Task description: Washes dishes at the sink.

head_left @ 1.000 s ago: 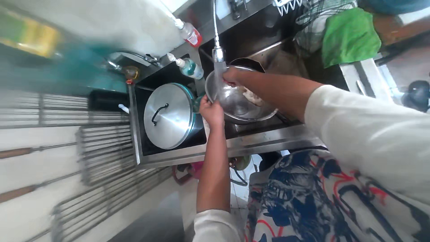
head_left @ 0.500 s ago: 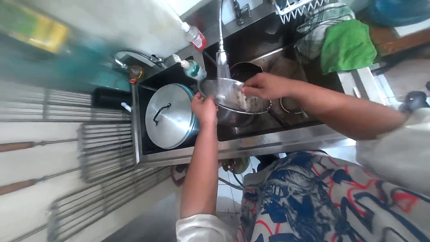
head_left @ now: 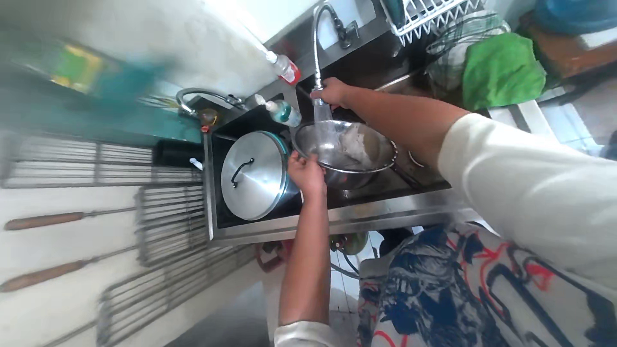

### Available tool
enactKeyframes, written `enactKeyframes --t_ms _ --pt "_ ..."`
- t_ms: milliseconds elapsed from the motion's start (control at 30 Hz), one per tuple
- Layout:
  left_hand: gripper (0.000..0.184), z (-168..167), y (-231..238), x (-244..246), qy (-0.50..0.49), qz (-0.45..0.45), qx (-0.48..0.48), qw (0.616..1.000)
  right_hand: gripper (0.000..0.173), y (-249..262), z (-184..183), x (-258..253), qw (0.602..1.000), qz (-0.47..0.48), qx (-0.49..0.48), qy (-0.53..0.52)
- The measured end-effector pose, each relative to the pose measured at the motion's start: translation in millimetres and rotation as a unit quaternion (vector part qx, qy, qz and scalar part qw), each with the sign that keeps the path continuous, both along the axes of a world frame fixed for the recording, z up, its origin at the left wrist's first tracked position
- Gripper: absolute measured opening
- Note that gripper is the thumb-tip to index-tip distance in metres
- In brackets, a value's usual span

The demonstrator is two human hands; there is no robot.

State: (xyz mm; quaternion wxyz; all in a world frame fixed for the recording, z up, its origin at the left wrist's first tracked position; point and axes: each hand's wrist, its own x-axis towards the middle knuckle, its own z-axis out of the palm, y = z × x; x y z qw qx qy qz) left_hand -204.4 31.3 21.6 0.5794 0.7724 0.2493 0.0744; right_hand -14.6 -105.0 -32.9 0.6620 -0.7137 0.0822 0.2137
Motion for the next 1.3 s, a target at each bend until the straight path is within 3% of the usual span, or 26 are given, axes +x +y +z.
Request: enactKeyframes --t_ms 267,500,767,867,1000,1067,1167,1233,1300 --pt "0.048 -2 -13 -1 -0.045 -0.044 0.022 0.998 0.048 -40 10 -19 0.998 0.012 -0.045 -0.046" --pt "0.047 -14 -31 3 -0.124 -0.116 0.143 0.975 0.050 -99 0 -25 0.993 0.048 -0.096 -0.057" --pt "0.047 -25 -38 12 -0.178 -0.109 0.197 0.958 0.050 -118 13 -58 0.991 0.056 -0.085 -0.086" --pt "0.044 -28 -31 18 -0.198 -0.092 0.176 0.960 0.058 -130 -17 -61 0.992 0.026 -0.064 -0.104" --pt "0.043 -32 -23 24 -0.215 -0.072 0.134 0.965 0.036 -158 -59 -104 0.982 -0.111 -0.144 -0.044" --pt "0.042 -35 -17 27 -0.227 -0.059 0.124 0.964 0.030 -156 -91 -145 0.972 -0.040 -0.230 0.021" --pt "0.038 -33 -14 30 -0.230 -0.045 0.120 0.965 0.040 -132 -91 -190 0.911 0.265 -0.255 0.185" --pt "0.035 -29 -13 26 -0.224 -0.048 0.117 0.966 0.041 -116 -141 -203 0.902 0.335 -0.216 0.166" --pt "0.033 -25 -11 24 -0.218 -0.043 0.118 0.968 0.041 -100 -158 -201 0.903 0.347 -0.186 0.172"
